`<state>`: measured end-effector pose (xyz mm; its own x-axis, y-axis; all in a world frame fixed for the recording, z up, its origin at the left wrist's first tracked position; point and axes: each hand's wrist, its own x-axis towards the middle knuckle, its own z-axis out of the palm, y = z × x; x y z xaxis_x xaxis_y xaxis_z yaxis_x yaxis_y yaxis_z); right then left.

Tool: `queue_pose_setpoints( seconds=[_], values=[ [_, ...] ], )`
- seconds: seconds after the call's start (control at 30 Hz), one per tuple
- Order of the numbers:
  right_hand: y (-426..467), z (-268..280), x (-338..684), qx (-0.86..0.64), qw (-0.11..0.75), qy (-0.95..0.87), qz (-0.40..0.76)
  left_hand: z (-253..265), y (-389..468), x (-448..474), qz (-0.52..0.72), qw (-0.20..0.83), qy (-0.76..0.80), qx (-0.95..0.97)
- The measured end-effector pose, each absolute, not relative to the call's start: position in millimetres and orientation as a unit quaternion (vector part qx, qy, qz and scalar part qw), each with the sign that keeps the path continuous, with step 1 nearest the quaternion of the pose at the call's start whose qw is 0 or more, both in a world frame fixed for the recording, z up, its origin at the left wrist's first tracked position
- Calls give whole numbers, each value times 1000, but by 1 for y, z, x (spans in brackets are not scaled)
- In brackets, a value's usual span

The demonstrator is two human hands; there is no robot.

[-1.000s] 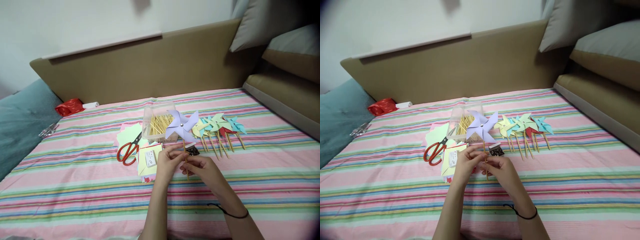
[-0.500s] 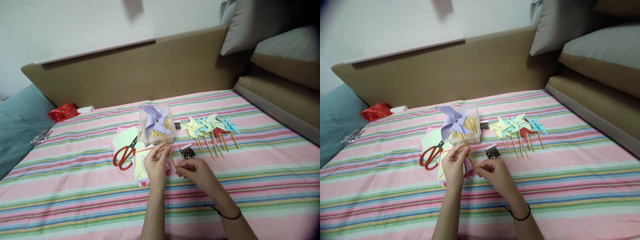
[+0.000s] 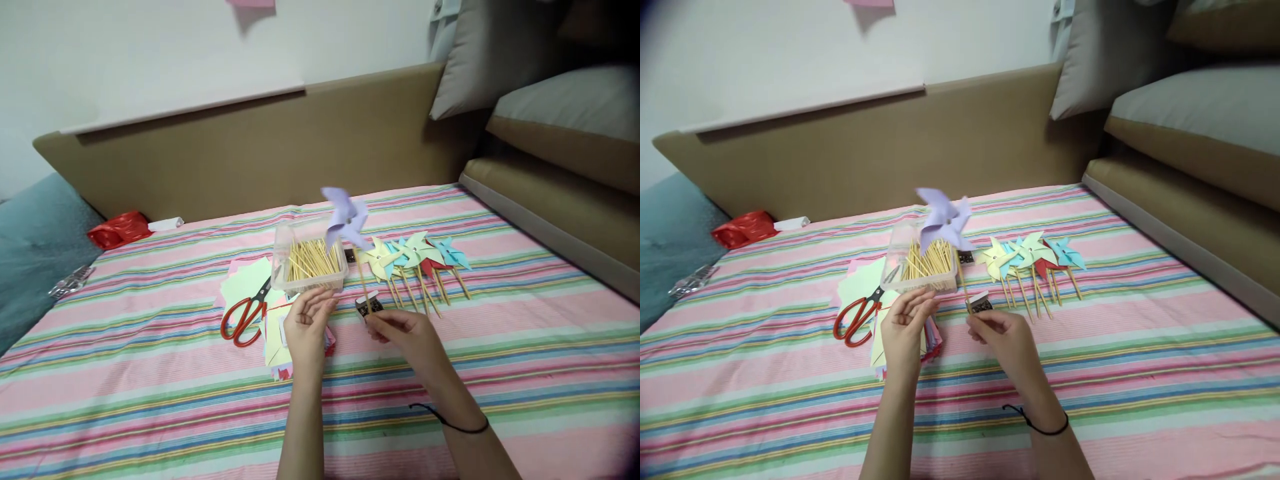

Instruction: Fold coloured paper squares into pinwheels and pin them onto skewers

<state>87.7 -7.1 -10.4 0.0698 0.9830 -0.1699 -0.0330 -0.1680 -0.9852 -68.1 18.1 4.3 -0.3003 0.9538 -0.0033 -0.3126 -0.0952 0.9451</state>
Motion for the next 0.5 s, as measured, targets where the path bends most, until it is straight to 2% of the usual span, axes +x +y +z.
queue_pose_setpoints(
  seconds=[0.17, 0.23, 0.3, 0.33, 0.5],
  values=[
    [-3, -16, 137, -621, 556, -361, 418, 6, 20, -70, 648, 489, 471, 346],
    [-3, -25, 166, -659, 558, -354, 359, 7, 19, -70, 642, 494, 468, 354],
    [-5, -36, 198, -731, 513, -363, 267, 8, 18, -69, 638, 496, 464, 363],
    [-6, -42, 214, -781, 454, -375, 208, 7, 18, -68, 638, 495, 462, 368],
    [-9, -57, 271, -872, 322, -348, 121, 1, 17, -64, 627, 486, 453, 407]
  ],
)
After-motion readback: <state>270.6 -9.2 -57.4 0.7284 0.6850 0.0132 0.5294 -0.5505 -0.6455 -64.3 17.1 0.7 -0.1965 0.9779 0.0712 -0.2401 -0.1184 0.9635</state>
